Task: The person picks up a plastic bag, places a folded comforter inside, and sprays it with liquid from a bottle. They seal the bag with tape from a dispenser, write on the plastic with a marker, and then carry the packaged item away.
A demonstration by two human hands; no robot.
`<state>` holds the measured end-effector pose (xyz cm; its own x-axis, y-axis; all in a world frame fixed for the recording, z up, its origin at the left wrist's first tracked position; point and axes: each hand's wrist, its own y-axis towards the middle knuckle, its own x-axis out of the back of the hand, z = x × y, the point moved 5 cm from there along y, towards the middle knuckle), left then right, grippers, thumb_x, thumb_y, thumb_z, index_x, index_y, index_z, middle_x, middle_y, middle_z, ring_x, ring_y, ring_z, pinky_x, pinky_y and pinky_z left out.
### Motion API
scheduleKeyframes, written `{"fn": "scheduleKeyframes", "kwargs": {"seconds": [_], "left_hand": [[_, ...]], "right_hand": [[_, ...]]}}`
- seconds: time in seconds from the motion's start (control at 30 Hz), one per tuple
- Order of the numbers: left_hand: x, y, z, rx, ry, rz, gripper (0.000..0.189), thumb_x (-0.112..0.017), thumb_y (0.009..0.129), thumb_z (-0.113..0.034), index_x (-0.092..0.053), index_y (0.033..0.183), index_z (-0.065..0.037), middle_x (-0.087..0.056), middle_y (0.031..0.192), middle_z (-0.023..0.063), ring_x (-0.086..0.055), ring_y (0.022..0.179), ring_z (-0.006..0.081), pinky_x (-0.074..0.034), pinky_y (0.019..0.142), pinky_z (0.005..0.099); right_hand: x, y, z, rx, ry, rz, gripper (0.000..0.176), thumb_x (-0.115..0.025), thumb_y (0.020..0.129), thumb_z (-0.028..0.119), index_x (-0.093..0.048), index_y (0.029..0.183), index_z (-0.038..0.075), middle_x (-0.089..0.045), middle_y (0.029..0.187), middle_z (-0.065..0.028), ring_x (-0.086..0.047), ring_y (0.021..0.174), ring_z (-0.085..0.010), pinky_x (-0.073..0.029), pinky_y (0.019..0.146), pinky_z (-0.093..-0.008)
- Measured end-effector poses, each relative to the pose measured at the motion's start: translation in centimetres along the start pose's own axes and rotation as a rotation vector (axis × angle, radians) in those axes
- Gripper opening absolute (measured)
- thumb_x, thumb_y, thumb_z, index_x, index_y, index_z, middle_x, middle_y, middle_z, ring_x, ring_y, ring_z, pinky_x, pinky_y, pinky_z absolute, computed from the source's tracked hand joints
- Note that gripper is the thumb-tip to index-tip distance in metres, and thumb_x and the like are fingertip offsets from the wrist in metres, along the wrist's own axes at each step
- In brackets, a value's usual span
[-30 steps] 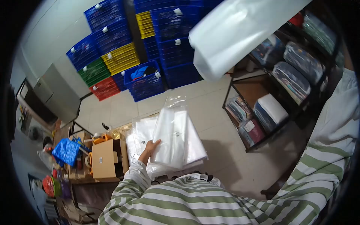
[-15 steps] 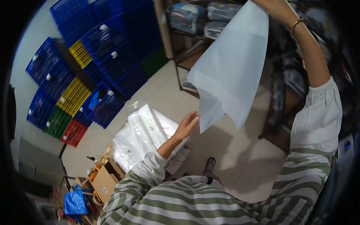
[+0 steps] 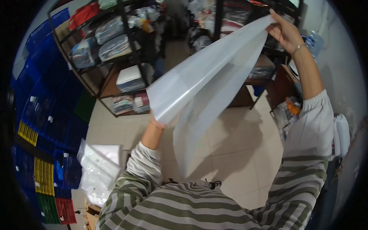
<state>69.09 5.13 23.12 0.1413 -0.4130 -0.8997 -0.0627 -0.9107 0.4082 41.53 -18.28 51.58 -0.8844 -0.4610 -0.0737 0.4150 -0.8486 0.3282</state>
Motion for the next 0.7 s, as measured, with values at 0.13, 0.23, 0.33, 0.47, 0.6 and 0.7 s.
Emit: {"fn": "scheduleKeyframes", "kwargs": {"seconds": [0.13,0.23,0.33,0.47,0.6,0.7], "left_hand": [[0.7,6.8,4.2,-0.229,0.481,-0.344,0.077,-0.025,0.088,-0.066,-0.033,0.138,-0.008,-0.033,0.143,0.0123,-0.031,0.131,0.0299,-0.027,0.107,0.0429],[6.0,8.8,11.0,-0.387,1.251,-0.545,0.079,-0.023,0.090,-0.064,-0.031,0.138,-0.002,-0.036,0.141,0.0131,-0.033,0.130,0.0275,-0.026,0.108,0.0374],[30.5,3.1,17.8,0.258,1.948,-0.979,0.074,-0.032,0.091,-0.059,-0.026,0.141,-0.005,-0.029,0.144,0.0161,-0.026,0.133,0.0296,-0.020,0.109,0.0362],[29.4,4.9,34.8,0.370,1.226,-0.579,0.080,-0.031,0.087,-0.066,-0.028,0.140,-0.006,-0.036,0.141,0.0137,-0.032,0.130,0.0284,-0.023,0.109,0.0367],[29.5,10.7,44.6,0.526,0.067,-0.703,0.079,-0.030,0.087,-0.066,-0.032,0.139,-0.007,-0.040,0.139,0.0094,-0.035,0.129,0.0269,-0.026,0.108,0.0398],[31.1,20.1,48.1,0.607,0.085,-0.293,0.063,-0.042,0.090,-0.053,-0.038,0.135,-0.010,-0.044,0.135,0.0083,-0.042,0.122,0.0240,-0.035,0.102,0.0410]], "right_hand": [[10.2,-7.2,2.1,0.012,0.061,-0.014,0.029,-0.066,0.084,0.018,-0.057,0.098,-0.005,-0.063,0.095,-0.0139,-0.065,0.088,-0.0206,-0.056,0.079,-0.0264],[15.1,-11.3,4.4,0.072,0.068,-0.049,0.028,-0.065,0.083,0.014,-0.056,0.098,-0.008,-0.062,0.094,-0.0161,-0.065,0.089,-0.0220,-0.056,0.081,-0.0262],[21.1,-13.9,6.0,0.092,0.086,-0.104,0.028,-0.064,0.083,0.013,-0.055,0.099,-0.009,-0.062,0.095,-0.0165,-0.065,0.090,-0.0226,-0.056,0.081,-0.0268],[31.8,-18.1,7.7,0.179,0.048,-0.390,0.027,-0.062,0.085,0.013,-0.056,0.101,-0.008,-0.061,0.099,-0.0171,-0.063,0.092,-0.0217,-0.054,0.085,-0.0285],[44.9,-23.6,8.8,0.197,-0.030,-0.627,0.026,-0.062,0.085,0.014,-0.057,0.101,-0.006,-0.061,0.098,-0.0141,-0.062,0.091,-0.0212,-0.053,0.087,-0.0293],[53.3,-27.5,9.7,0.150,-0.061,-0.797,0.025,-0.062,0.086,0.017,-0.058,0.101,-0.003,-0.062,0.099,-0.0123,-0.062,0.091,-0.0203,-0.053,0.085,-0.0288]]}}
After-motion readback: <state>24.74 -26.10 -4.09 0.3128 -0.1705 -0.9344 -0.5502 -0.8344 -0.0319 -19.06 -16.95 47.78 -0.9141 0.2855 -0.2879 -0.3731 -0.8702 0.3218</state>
